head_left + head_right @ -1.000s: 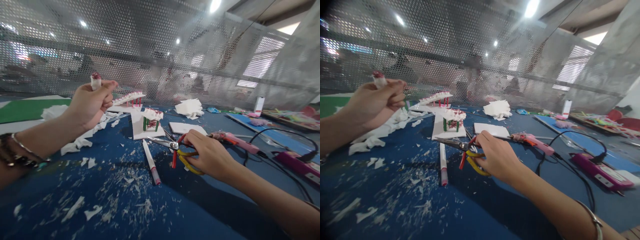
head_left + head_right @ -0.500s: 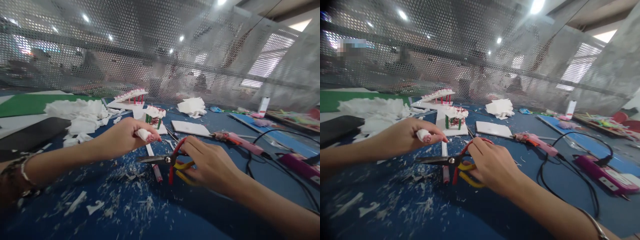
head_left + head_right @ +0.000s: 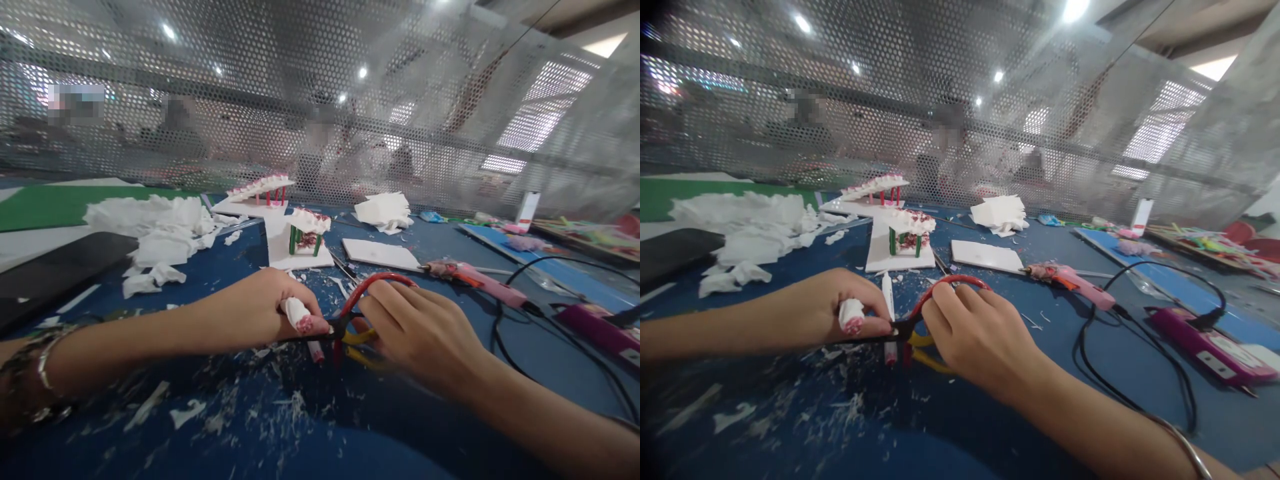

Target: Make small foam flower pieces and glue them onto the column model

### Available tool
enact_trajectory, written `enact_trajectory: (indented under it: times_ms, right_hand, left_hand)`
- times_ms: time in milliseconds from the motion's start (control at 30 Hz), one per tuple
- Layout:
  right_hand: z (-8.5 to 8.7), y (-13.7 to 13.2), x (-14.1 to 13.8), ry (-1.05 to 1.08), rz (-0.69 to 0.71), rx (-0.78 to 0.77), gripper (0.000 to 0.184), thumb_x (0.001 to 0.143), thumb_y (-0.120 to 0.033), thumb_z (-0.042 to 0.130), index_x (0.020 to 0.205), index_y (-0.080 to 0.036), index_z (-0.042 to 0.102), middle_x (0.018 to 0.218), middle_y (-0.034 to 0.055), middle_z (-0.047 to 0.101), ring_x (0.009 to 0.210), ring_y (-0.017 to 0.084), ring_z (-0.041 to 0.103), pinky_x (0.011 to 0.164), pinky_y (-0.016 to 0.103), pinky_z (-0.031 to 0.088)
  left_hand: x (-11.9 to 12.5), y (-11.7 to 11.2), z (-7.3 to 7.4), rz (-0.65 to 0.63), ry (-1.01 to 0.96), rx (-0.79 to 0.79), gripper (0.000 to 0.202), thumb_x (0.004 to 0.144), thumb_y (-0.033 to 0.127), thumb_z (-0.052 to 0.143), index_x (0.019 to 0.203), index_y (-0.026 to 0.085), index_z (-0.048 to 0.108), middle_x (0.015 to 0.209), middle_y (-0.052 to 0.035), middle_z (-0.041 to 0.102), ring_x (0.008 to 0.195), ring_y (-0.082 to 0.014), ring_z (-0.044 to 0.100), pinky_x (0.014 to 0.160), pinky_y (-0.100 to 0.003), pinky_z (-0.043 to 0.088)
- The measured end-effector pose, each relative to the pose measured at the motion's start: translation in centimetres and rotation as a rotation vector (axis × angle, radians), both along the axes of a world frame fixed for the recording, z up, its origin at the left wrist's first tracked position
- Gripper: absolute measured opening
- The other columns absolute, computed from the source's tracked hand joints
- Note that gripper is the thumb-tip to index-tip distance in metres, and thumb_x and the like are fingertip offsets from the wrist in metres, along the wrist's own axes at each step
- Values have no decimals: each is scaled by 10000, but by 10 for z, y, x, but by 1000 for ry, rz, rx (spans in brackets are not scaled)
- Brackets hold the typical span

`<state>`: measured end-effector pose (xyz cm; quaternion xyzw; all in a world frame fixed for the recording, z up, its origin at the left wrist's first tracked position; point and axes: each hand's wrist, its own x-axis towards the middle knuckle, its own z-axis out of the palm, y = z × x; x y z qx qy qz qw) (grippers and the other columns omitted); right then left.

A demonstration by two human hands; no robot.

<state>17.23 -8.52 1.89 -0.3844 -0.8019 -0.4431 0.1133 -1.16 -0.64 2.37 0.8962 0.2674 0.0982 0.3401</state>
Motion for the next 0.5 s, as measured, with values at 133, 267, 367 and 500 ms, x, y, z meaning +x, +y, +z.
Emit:
enact_trajectory:
  times_ms: [133,267,367,500]
  right_hand:
    - [1,-1,-1,-16,6,30,242,783,-89,378,605,-174,519,528,-5,512,492,109,439,470,251,268]
    - [1,-2,-2,-21,17,43,234,796,-99,386,632,-163,539,541,-7,518,505,103,443,480,253,266]
    - [0,-2,-2,-27,13,40,233,798,-105,389,635,-159,547,548,-8,518,515,100,450,484,254,266]
    - [-1,-2,-1,-21,-12,25,231,792,-110,389,639,-162,554,533,-11,508,505,106,455,480,255,273]
  left_hand:
    - [0,-2,5,1,-7,0,294,725,381,469,660,159,649,609,-9,610,568,-108,513,513,-184,352]
    - [0,-1,2,58,-23,-4,267,688,395,518,666,158,640,617,-12,609,553,-104,504,484,-180,346]
    - [-1,-2,-2,82,-69,11,248,685,378,521,626,158,619,560,10,573,499,-79,451,445,-167,317]
    - [-3,-3,1,103,-125,92,256,714,359,485,604,158,599,515,25,524,482,-68,410,436,-164,292]
